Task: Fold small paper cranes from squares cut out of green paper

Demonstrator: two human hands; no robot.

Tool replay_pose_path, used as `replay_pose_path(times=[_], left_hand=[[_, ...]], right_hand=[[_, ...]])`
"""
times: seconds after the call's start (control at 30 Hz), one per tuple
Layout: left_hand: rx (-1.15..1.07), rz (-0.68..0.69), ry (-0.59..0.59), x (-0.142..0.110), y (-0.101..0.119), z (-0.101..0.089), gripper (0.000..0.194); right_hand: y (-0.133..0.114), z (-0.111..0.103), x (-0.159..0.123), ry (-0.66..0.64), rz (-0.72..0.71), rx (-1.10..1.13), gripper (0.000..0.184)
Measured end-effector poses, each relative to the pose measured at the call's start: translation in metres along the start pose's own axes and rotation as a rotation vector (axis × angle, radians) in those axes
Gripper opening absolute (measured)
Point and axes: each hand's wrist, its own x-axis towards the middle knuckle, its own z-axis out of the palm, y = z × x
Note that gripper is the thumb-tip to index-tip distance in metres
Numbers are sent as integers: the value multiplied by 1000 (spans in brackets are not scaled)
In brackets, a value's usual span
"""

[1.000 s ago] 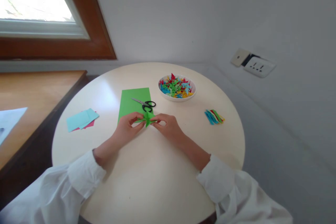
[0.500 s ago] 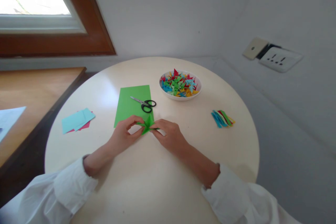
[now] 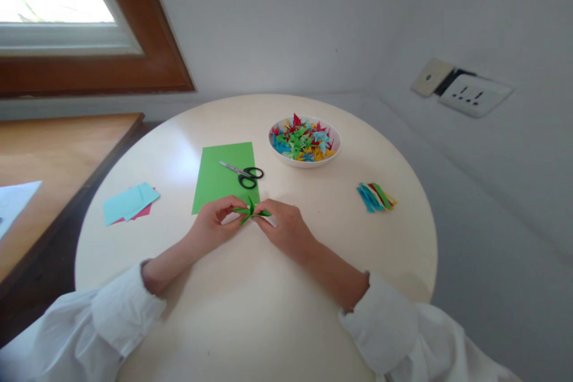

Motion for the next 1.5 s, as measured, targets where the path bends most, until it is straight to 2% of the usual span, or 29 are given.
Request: replay_pose_path(times=[0.27,0.6,0.7,1.03,1.2,1.3,1.37,1.5], left_hand=[[47,-14,-27,0,0,-1,9],[-19,-10,-110,-2,4,0,13],[-41,-29,-89,-2,2,3,19],[-93,-110,5,1,5,6,17],[-188,-181,56,4,6,5,24],[-241,-230,46,4,7,4,28],[-261,-239,31,4,8,3,29],[-274,-237,5,4,7,2,30]], right_hand=[[-2,3,-2,7,133,149,17],[-3,2,0,-5,258,237,19],[-4,2,1,-7,267,229,19],[-4,4,-1,-21,215,162,26],[0,4,0,58,174,167,29],[1,4,1,93,210,245,33],[-1,3,2,61,259,347,33],[-3,4,3,-3,341,468,22]])
